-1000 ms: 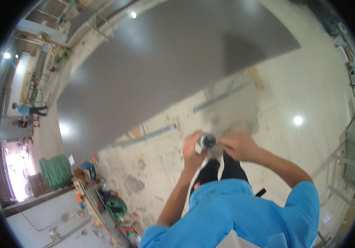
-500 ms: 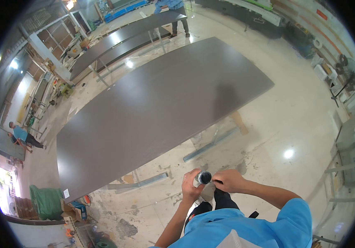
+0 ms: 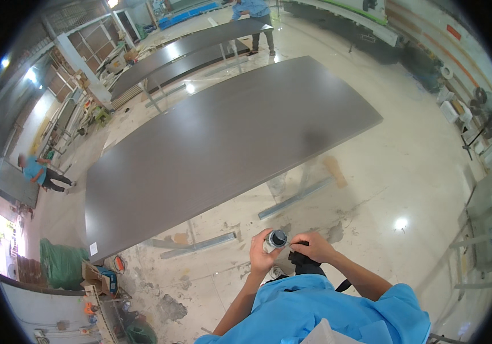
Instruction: The person wipes a large gray panel with a cloth while holding a small container. They repeatedly dip the cloth into the container and wipe different sections of the panel's surface.
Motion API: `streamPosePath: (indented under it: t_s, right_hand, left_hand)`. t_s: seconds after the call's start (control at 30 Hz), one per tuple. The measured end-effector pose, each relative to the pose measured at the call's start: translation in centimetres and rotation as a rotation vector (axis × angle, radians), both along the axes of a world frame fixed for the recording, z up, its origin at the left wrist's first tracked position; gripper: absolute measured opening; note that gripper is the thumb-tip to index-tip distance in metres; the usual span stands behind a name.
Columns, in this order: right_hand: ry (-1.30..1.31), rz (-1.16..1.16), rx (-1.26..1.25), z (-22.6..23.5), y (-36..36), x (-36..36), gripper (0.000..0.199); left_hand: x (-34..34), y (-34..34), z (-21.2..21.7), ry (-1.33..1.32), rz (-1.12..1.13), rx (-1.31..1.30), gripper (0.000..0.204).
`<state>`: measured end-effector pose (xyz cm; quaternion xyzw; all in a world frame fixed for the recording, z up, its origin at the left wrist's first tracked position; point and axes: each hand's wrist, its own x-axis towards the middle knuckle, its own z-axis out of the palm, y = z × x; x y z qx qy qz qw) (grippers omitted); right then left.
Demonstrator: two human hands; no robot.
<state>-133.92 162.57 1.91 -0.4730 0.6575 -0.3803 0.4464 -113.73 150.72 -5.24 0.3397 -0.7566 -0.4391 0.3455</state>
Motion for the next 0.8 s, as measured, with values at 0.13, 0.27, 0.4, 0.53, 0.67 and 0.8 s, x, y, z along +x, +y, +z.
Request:
streamPosePath:
  t_s: [0.13, 0.27, 0.4, 0.53, 0.67, 0.8]
  right_hand:
    - [-0.060, -0.050, -0.003, -0.9, 0.0, 2.3, 0.023]
    - [-0.201, -0.085, -0.104, -0.8, -0.1, 3.5, 0.023]
    - [-0.319, -0.143, -0.110, -0.2, -0.8, 2.6, 0.023]
    - [-0.356, -0.466, -0.261, -0.5, -2.9, 1.8, 0.021]
    - [0.002, -0.484, -0.412, -1.3, -6.7, 0.5, 0.026]
    - [-0.094, -0.822, -0.377, -0.2, -8.5, -5.1, 0.023]
  left_hand:
    - [1.8, 0.5, -0.7, 0.036, 0.016, 0.094, 0.069]
    - [2.8, 0.6, -1.1, 0.085, 0.006, 0.191, 0.068]
    - [2.8, 0.7, -0.9, 0.121, 0.015, 0.223, 0.067]
    - [2.8, 0.4, -0.3, 0.108, 0.068, 0.227, 0.069]
    - [3.2, -0.1, 0.1, 0.124, 0.094, 0.263, 0.071]
    - [4.2, 0.5, 0.3, 0.085, 0.115, 0.156, 0.072]
